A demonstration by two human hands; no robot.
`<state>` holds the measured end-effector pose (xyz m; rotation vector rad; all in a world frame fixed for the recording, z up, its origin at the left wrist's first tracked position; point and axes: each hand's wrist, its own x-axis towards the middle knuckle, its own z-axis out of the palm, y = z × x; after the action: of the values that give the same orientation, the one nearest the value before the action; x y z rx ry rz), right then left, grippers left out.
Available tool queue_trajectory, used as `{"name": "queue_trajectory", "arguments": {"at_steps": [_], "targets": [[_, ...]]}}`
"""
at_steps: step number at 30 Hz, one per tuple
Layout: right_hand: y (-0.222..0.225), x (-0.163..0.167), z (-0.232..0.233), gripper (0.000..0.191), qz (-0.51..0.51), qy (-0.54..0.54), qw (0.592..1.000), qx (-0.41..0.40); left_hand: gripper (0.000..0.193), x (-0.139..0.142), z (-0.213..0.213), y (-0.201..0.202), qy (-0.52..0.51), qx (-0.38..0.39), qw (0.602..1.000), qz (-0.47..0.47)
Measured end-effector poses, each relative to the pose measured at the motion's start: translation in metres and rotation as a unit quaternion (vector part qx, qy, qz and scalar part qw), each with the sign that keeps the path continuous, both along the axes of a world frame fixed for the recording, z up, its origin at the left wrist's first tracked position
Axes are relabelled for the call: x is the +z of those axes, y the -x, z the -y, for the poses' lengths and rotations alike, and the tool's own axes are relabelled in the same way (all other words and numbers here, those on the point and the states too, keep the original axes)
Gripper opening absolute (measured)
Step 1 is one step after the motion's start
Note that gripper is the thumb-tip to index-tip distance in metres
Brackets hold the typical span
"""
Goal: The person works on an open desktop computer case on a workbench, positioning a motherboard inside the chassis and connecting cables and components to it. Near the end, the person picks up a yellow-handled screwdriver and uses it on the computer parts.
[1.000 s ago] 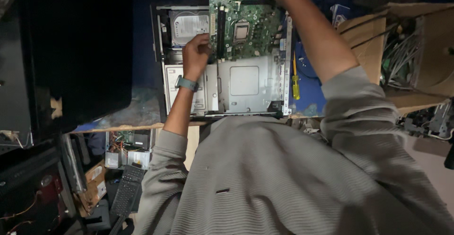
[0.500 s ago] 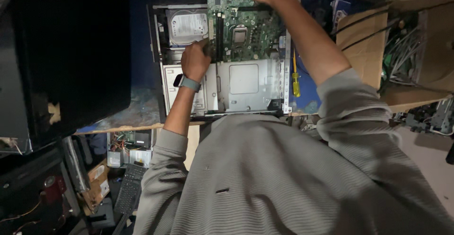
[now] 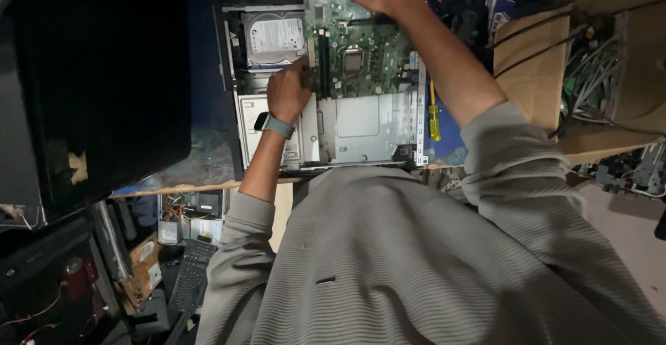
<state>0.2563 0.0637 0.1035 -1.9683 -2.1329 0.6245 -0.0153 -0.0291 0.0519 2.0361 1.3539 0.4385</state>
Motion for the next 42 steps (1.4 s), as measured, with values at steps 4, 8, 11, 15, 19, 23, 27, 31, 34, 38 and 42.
{"name": "queue_trajectory", "arguments": {"at_steps": [4, 8, 11, 15, 19, 23, 27, 31, 34, 38, 42], "targets": [[0.005, -0.006, 0.007, 0.050, -0.003, 0.024, 1.000, 0.005, 0.037, -0.005, -0.001, 0.000, -0.007, -0.018, 1.000, -0.019], [0.009, -0.010, 0.013, 0.045, 0.033, -0.047, 0.997, 0.060, 0.053, -0.010, 0.000, 0.000, -0.035, -0.024, 0.999, -0.023], [0.011, -0.013, 0.012, 0.046, 0.045, -0.004, 0.998, 0.049, 0.055, -0.012, 0.000, 0.000, -0.039, -0.023, 0.999, -0.025], [0.015, -0.014, 0.013, 0.048, 0.064, 0.044, 0.996, 0.033, 0.057, -0.015, 0.000, -0.001, -0.002, -0.016, 0.999, -0.029], [0.014, -0.016, 0.020, 0.050, 0.044, 0.050, 0.998, 0.022, 0.069, -0.019, 0.001, -0.002, 0.000, 0.005, 0.999, -0.052], [0.014, -0.017, 0.025, 0.050, 0.042, 0.053, 0.998, 0.014, 0.074, -0.023, 0.000, -0.003, 0.018, 0.004, 0.998, -0.058], [0.016, -0.018, 0.026, 0.048, 0.051, 0.050, 0.997, 0.013, 0.075, -0.025, -0.002, -0.002, 0.015, 0.001, 0.999, -0.047], [0.016, -0.019, 0.025, 0.048, 0.055, 0.050, 0.997, 0.024, 0.077, -0.026, -0.001, -0.001, 0.024, 0.000, 0.998, -0.049], [0.016, -0.020, 0.025, 0.050, 0.045, 0.055, 0.997, 0.019, 0.086, -0.026, -0.002, -0.002, 0.016, -0.017, 0.997, -0.068], [0.016, -0.020, 0.026, 0.050, 0.052, 0.044, 0.997, 0.022, 0.090, -0.024, -0.002, -0.002, 0.026, -0.028, 0.993, -0.115], [0.016, -0.021, 0.029, 0.050, 0.041, 0.048, 0.998, 0.016, 0.096, -0.022, 0.000, -0.001, 0.034, -0.030, 0.992, -0.116]]}}
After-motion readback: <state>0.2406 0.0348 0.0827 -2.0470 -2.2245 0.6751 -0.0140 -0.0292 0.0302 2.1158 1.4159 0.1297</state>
